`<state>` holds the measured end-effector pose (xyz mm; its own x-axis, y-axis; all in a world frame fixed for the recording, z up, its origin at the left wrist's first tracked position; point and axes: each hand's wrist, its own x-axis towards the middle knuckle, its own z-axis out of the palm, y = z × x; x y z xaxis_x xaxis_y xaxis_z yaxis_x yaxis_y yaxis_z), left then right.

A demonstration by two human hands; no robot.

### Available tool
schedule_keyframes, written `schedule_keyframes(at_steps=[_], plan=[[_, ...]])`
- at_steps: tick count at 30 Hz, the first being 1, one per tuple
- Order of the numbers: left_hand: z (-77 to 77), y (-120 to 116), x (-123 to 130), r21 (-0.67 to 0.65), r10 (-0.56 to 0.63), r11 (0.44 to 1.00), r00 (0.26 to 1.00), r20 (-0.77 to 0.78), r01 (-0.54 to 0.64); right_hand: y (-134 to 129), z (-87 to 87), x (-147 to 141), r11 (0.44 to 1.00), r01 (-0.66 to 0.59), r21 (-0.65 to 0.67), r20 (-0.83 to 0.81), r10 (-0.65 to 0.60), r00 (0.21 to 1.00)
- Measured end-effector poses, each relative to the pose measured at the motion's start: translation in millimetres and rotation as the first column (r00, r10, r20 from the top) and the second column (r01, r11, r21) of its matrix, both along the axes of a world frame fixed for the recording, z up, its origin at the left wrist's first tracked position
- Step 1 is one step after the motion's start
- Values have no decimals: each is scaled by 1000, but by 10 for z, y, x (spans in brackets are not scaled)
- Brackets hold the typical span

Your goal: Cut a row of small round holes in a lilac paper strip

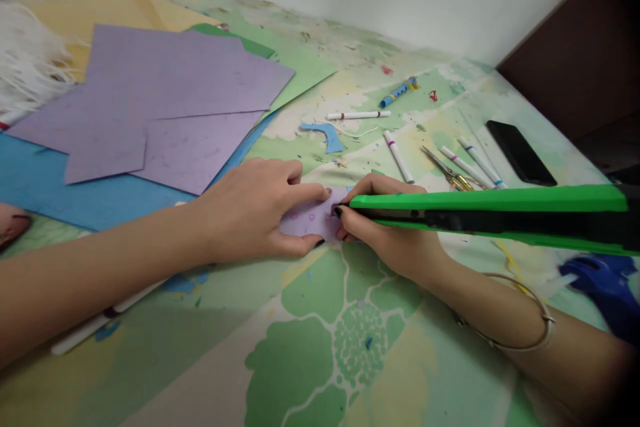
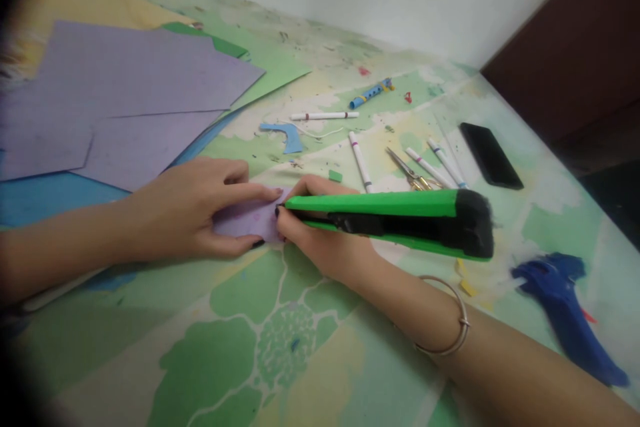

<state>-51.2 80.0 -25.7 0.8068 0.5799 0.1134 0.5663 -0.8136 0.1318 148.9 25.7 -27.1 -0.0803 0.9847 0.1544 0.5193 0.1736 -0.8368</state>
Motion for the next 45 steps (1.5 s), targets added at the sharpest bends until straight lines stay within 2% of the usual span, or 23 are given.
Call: schedule_keyframes(at_steps=[21,29,45], plan=[[-3,6,-7,-20,7,1000,1000,23,-7,22,2,-16,1000,0,3,3,0,1000],[-4,-3,-7,-6,4,1000,1000,27,-4,12,14,-7,1000,-16,-21,-70,15,997],[17,-14,10,-17,18,1000,1000,-3,-18,22,12,-4,999,-14,-43,-50,12,999]])
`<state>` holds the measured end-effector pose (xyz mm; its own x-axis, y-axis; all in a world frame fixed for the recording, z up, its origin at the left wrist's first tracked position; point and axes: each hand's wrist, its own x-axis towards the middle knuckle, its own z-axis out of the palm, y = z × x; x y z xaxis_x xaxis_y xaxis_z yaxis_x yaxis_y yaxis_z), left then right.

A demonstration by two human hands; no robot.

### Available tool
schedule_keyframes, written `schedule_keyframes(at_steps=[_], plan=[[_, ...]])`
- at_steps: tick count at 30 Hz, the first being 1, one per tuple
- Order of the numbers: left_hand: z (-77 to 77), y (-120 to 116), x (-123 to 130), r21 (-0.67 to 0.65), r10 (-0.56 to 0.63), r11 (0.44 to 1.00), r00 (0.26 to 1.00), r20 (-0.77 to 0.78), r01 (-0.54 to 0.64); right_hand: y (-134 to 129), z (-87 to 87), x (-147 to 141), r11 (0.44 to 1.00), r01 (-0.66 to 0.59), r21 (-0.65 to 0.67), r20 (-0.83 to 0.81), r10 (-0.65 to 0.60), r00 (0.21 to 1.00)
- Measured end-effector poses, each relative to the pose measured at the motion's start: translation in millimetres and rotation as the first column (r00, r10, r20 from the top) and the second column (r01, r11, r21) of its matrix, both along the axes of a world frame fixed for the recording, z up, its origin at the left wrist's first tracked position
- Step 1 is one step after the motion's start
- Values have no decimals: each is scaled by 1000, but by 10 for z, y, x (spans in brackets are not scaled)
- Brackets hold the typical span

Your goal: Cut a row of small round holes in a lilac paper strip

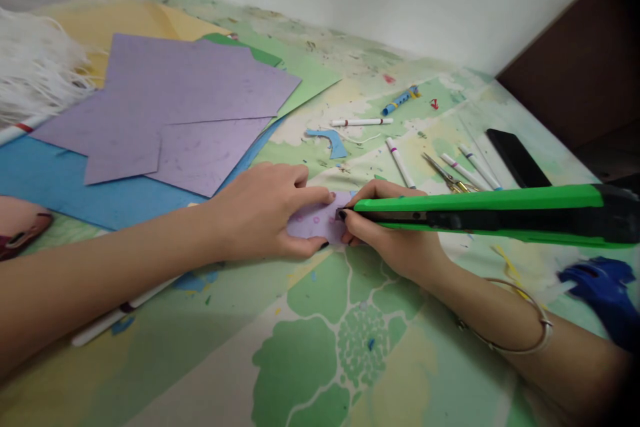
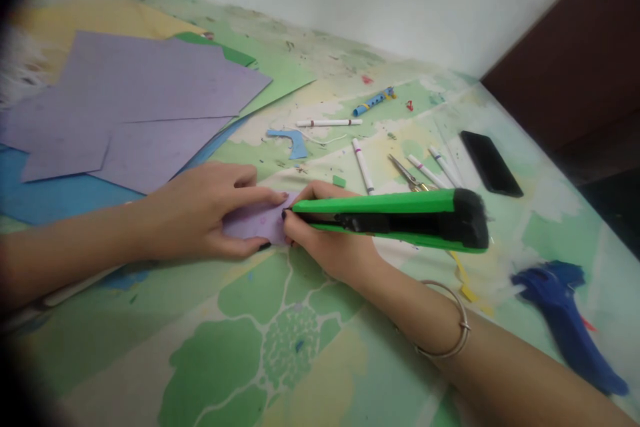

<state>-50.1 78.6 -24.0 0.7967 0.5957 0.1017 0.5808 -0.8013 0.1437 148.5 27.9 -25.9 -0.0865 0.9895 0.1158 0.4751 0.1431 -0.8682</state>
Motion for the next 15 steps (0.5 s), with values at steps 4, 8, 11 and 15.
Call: schedule_keyframes(at_steps=[4,8,11,15], plan=[[5,0,1,13,-6,1000,1000,-2,6,-5,6,-2,1000,2,-3,8,-2,1000],[-16,7,-12,-9,-6,1000,1000,-1,6,-17,4,-4,1000,2,2,24,-2,1000],[-44,9,-20,2,2,1000,997,72,-2,-25,2,6,1000,17,10,-1,-17,1000],[-37,23,-13,-14,91,996,987,130,-90,-15,11,32,988,126,88,-122,-115,986]])
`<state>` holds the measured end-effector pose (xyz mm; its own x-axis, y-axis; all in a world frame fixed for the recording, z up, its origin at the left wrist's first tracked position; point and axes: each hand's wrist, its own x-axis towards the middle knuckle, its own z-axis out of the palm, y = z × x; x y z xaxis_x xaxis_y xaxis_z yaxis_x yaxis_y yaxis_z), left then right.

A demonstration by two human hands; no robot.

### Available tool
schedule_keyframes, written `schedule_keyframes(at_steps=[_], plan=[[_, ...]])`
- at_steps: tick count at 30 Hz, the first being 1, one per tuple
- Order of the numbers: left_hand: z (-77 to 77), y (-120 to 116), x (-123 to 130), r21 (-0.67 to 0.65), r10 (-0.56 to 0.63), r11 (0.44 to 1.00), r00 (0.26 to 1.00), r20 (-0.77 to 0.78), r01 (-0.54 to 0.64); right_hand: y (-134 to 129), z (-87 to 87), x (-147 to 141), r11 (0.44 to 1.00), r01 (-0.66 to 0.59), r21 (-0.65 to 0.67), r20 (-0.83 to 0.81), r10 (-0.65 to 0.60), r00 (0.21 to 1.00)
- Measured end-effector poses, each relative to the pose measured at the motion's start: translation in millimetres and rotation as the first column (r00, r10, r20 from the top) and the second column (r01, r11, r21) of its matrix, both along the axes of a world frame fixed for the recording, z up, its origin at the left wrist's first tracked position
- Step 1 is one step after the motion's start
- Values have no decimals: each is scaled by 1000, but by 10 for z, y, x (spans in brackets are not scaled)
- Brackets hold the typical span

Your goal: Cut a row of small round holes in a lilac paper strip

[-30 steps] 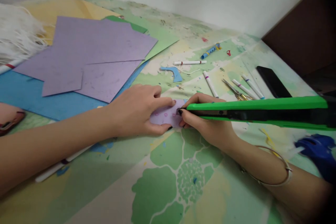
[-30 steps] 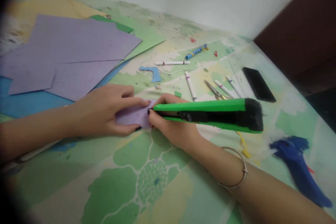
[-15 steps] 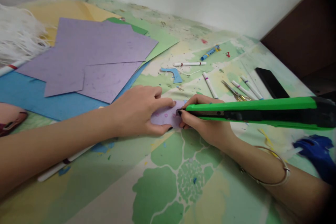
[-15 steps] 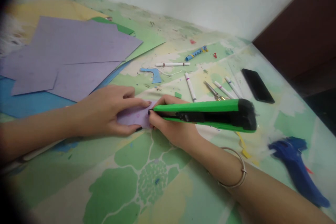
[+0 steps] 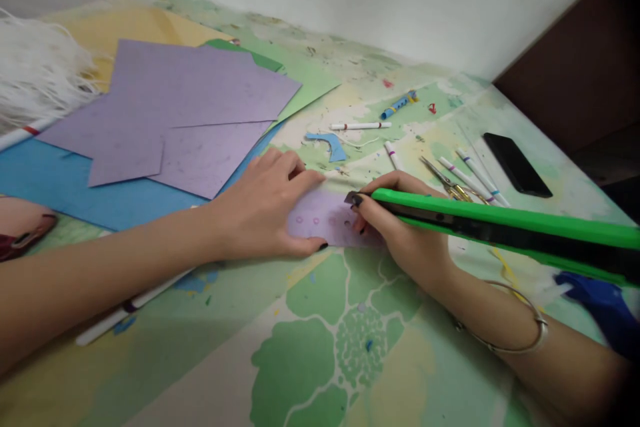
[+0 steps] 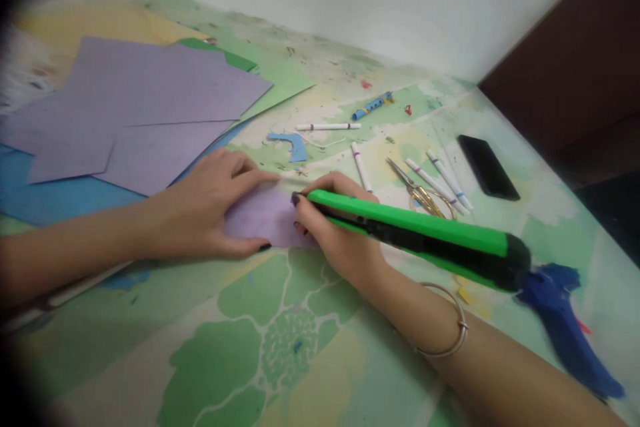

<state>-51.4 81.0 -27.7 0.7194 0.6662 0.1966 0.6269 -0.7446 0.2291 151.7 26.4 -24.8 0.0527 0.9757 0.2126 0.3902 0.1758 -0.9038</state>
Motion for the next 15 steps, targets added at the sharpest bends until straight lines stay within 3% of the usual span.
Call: schedule_keyframes(at_steps=[6,15], plan=[[71,47,9,-237,87,968,996,8,-82,13,43,20,986,123,113,-14,-122,992],[21,43,-19,-198,30,980,995,92,-11,37,18,54,983,118,141,-34,-115,993]])
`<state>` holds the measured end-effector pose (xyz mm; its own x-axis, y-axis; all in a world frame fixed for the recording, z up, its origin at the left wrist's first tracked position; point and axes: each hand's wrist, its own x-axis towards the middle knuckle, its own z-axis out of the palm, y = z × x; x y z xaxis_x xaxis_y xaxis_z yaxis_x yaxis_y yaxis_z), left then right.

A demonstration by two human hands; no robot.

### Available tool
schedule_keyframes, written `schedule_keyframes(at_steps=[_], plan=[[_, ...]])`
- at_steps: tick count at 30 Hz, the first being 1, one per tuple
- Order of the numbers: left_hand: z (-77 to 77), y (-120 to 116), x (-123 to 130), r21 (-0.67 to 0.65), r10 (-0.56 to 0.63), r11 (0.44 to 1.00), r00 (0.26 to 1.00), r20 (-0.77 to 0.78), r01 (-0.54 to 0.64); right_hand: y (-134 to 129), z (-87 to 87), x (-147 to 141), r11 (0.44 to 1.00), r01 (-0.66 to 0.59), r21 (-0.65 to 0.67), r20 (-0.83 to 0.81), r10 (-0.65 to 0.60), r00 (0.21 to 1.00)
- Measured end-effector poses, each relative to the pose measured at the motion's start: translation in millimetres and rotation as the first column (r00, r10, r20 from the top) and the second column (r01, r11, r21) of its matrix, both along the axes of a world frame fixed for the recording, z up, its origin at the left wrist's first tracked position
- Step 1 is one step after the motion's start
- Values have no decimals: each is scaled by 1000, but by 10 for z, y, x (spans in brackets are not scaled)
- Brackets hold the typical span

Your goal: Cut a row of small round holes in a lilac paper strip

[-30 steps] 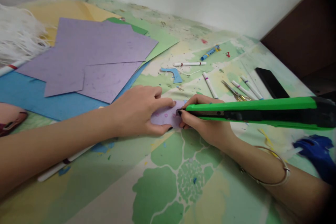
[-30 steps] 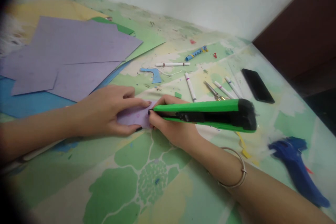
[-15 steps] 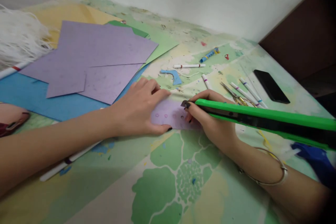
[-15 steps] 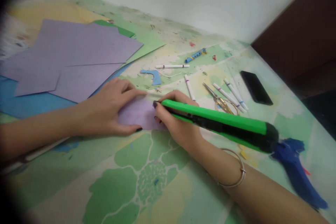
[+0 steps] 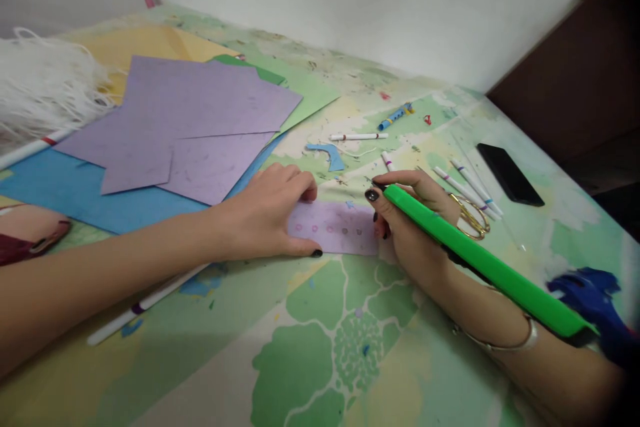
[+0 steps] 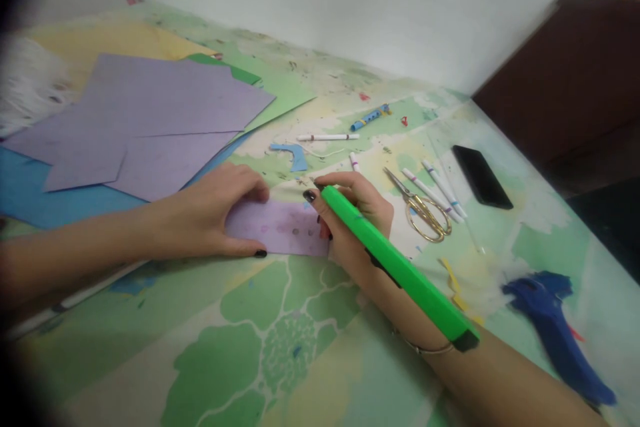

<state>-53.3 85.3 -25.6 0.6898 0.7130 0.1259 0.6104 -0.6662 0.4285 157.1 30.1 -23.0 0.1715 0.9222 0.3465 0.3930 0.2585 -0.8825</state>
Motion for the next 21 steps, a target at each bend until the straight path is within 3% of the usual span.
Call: schedule_keyframes(at_steps=[4,8,15,21], plan=[[84,-20,26,-43,-16,999,997,-82,13,35,-16,32,996,-54,-71,-84,48,995],[149,-89,60,-15,60,998,987,-148,-63,52,-18,54,993,-83,-84,-148,70,987],[216,-399,63,160,100,985,960,-262,-59,-40,36,52,980,-127,-156,-143,105,984],[288,-531,-63,-19,62,998,992,-108,-64,-191,141,7,949,-180,-257,-154,144,977]])
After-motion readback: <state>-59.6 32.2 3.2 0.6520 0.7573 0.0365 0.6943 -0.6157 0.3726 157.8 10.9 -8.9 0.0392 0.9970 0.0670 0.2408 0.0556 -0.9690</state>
